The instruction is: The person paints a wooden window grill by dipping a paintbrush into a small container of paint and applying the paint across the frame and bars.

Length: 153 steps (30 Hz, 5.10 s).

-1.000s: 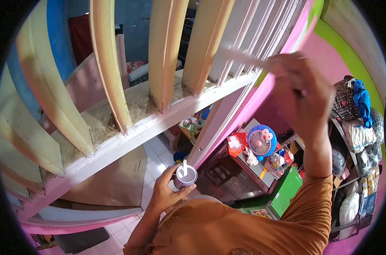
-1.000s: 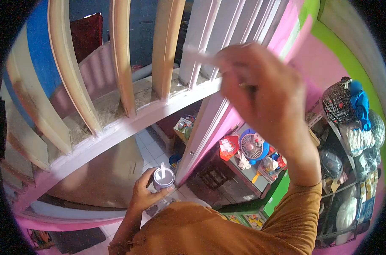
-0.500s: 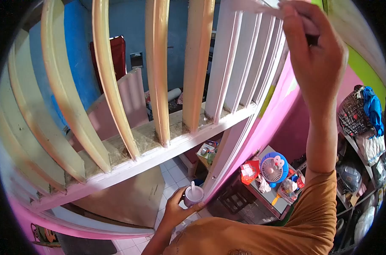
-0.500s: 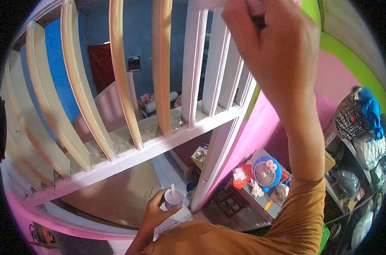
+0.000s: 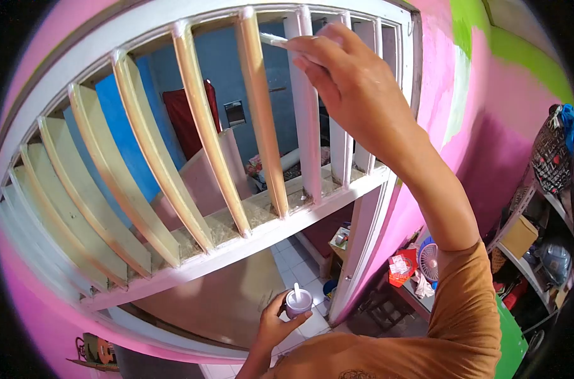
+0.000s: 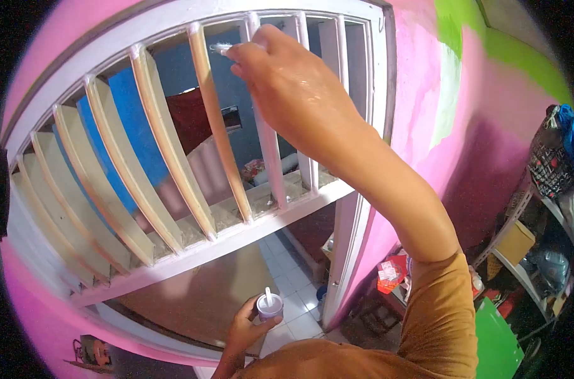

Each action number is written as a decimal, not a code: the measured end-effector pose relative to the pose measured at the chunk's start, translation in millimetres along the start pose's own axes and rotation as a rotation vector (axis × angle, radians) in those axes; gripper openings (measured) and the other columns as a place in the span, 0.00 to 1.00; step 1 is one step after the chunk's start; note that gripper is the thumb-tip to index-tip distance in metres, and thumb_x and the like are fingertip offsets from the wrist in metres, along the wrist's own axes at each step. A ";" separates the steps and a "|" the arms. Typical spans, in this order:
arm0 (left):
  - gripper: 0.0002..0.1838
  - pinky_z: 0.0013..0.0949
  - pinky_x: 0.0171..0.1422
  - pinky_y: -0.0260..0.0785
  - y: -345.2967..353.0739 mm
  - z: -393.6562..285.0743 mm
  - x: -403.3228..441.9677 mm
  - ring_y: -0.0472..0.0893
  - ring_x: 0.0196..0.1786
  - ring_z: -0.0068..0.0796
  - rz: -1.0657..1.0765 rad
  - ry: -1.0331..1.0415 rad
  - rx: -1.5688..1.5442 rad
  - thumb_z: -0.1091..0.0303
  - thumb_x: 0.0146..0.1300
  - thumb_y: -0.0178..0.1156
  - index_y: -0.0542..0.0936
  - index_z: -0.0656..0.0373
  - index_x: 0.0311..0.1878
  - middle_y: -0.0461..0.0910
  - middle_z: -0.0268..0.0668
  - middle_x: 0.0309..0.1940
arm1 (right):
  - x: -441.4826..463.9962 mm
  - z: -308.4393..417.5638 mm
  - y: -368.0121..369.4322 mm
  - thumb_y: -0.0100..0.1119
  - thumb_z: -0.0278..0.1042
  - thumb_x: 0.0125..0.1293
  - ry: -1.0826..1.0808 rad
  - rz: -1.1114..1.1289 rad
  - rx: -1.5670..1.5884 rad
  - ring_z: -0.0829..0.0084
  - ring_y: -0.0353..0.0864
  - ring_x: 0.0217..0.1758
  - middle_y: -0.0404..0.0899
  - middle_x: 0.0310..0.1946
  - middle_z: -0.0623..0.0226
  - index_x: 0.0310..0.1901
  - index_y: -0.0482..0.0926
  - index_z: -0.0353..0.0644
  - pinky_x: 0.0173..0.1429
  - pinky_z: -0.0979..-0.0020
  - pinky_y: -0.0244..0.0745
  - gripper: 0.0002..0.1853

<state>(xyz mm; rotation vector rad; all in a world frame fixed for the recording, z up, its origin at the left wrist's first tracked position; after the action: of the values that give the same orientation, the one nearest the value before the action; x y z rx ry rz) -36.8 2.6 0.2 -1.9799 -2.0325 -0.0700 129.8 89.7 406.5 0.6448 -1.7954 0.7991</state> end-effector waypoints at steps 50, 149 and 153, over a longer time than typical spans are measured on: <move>0.32 0.31 0.63 0.72 9.9 -17.7 -11.6 0.79 0.57 0.26 -0.082 -0.097 0.024 0.65 0.55 0.78 0.76 0.64 0.62 0.80 0.36 0.52 | -11.3 -7.5 -8.7 0.62 0.27 0.66 -0.062 -0.375 0.091 0.54 0.79 0.34 0.73 0.34 0.58 0.48 0.80 0.37 0.38 0.60 0.77 0.10; 0.34 0.33 0.63 0.73 7.0 0.7 -9.8 0.80 0.57 0.28 -0.057 -0.093 0.036 0.64 0.54 0.79 0.76 0.65 0.62 0.80 0.38 0.53 | -6.5 31.4 -49.8 0.63 0.17 0.62 -0.096 -0.196 -0.076 0.62 0.79 0.36 0.73 0.37 0.61 0.48 0.82 0.40 0.41 0.66 0.75 0.13; 0.34 0.33 0.63 0.73 8.0 -6.4 -8.7 0.80 0.56 0.28 -0.057 -0.086 0.046 0.64 0.54 0.79 0.76 0.65 0.62 0.80 0.38 0.53 | -11.3 24.2 -61.0 0.62 0.19 0.65 -0.070 -0.353 -0.018 0.64 0.79 0.38 0.74 0.39 0.61 0.48 0.82 0.39 0.44 0.67 0.77 0.11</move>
<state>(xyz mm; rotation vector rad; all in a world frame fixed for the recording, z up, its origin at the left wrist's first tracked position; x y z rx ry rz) -27.8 -7.0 2.7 -1.9284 -2.1245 0.0501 164.5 32.9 403.1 0.9557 -1.6838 0.5258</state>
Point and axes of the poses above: each hand's wrist, its own x-axis towards the middle knuckle, its own y-axis out of the palm, z = x × y, the point moved 6 cm from there along x, towards the middle knuckle
